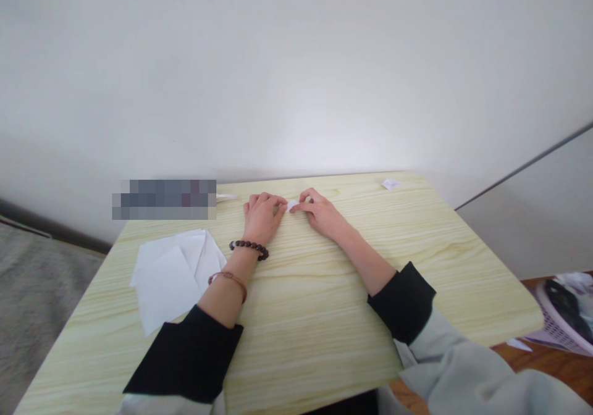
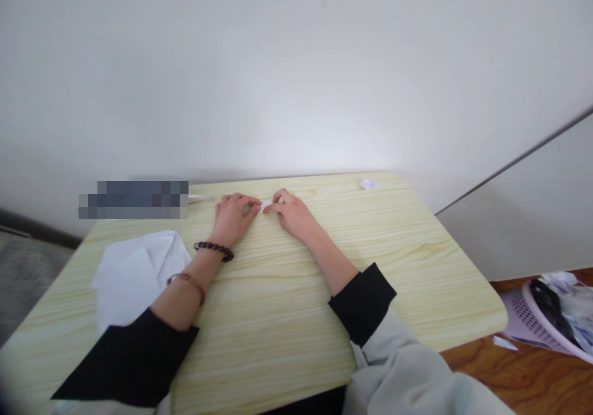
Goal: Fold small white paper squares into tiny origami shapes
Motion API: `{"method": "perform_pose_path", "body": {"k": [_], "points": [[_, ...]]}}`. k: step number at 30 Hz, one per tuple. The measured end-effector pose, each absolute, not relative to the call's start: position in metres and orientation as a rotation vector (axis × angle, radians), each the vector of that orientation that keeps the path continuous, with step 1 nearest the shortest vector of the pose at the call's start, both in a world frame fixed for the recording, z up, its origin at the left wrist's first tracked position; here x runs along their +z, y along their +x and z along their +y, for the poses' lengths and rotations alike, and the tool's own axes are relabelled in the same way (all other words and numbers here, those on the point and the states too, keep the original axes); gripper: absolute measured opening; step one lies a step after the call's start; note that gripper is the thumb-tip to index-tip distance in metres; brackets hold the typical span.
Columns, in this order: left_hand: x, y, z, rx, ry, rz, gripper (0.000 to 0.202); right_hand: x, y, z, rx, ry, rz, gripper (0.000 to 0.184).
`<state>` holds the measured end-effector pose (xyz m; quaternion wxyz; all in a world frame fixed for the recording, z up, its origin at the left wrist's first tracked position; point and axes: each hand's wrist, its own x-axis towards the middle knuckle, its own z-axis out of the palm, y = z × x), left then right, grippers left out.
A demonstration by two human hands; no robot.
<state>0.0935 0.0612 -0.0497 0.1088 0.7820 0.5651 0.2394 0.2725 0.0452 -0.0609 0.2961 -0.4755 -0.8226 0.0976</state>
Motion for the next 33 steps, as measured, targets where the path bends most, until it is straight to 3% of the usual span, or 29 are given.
{"method": "perform_pose_path", "body": {"k": [33], "points": [[-0.051, 0.094, 0.062, 0.706, 2.295, 1.666, 0.022, -0.056, 0.288, 0.044, 0.197, -1.464, -2.122, 0.041]]}}
